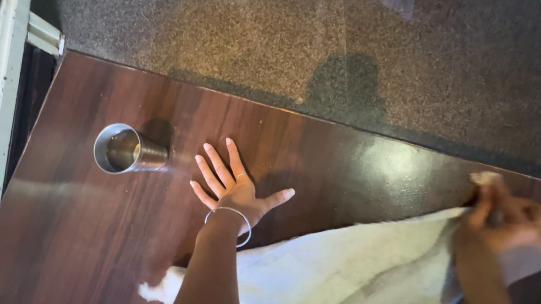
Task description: The person wipes a dark wooden table with a white cloth, repeatedly dipping the cloth into a small metal cup of liquid. The person moves the cup across the table and continues wiping different sections of the surface.
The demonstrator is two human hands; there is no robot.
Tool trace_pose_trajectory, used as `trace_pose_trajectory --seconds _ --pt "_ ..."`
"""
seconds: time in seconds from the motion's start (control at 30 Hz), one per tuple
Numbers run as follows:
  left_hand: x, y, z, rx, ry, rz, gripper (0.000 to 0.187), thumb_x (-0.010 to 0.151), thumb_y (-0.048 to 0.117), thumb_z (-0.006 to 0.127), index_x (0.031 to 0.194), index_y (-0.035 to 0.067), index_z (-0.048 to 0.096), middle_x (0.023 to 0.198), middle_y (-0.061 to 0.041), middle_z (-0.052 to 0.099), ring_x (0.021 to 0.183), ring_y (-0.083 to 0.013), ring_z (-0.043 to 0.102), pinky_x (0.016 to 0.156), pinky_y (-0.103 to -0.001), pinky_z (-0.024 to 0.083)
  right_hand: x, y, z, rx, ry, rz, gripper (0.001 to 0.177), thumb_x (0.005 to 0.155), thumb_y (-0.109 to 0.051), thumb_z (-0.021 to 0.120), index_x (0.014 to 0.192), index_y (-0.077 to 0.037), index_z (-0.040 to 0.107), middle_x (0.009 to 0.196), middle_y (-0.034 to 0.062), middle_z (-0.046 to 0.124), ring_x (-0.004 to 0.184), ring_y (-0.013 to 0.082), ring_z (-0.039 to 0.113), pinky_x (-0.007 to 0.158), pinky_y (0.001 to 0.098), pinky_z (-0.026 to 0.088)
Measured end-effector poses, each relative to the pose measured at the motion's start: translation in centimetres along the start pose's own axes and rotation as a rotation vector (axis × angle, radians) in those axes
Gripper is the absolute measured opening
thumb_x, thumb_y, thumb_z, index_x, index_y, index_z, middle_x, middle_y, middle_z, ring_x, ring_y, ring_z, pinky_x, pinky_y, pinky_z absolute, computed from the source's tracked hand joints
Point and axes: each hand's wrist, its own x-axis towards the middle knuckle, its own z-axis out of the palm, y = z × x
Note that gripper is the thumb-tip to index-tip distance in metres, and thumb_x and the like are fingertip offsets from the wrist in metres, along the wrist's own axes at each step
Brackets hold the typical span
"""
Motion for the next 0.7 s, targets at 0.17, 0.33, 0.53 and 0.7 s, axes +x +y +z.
trace_pose_trajectory --seconds 0.17,0.33,0.53,0.7 --pt "0.0 0.0 0.1 -0.006 0.013 -0.001 0.157 0.059 0.085 0.078 0.160 0.022 -0.025 0.165 -0.020 -0.034 0.152 -0.0382 -0.035 0.117 -0.068 -0.015 0.1 -2.7 2.2 0.237 0.111 0.015 0.014 0.101 -0.020 0.076 0.111 -0.010 0.076 0.108 0.0077 0.061 0.106 0.0253 0.057 0.096 0.0405 0.047" --pt "0.2 -0.3 0.4 -0.031 0.031 0.001 0.159 0.057 0.082 0.081 0.159 0.022 -0.025 0.165 -0.020 -0.034 0.151 -0.0369 -0.035 0.117 -0.066 -0.014 0.1 -12.1 -2.7 0.468 -0.091 -0.319 0.019 0.096 -0.015 0.074 0.114 -0.017 0.081 0.102 0.0085 0.067 0.094 0.0273 0.059 0.084 0.0421 0.047" --pt "0.4 -0.3 0.2 -0.038 0.021 0.011 0.159 0.058 0.081 0.081 0.158 0.022 -0.028 0.164 -0.021 -0.037 0.151 -0.0362 -0.036 0.116 -0.066 -0.014 0.7 -7.8 -3.5 0.168 -0.044 -0.233 0.009 0.096 -0.024 0.077 0.102 -0.020 0.082 0.097 0.0056 0.071 0.089 0.0252 0.062 0.081 0.0426 0.048" --pt "0.4 -0.2 0.1 -0.010 0.011 -0.001 0.159 0.057 0.083 0.080 0.158 0.022 -0.028 0.164 -0.021 -0.035 0.152 -0.0367 -0.034 0.118 -0.066 -0.012 -2.2 1.8 -3.4 -0.069 -0.019 0.115 0.021 0.111 -0.024 0.073 0.124 -0.010 0.079 0.099 0.0133 0.068 0.085 0.0244 0.063 0.079 0.0361 0.051"
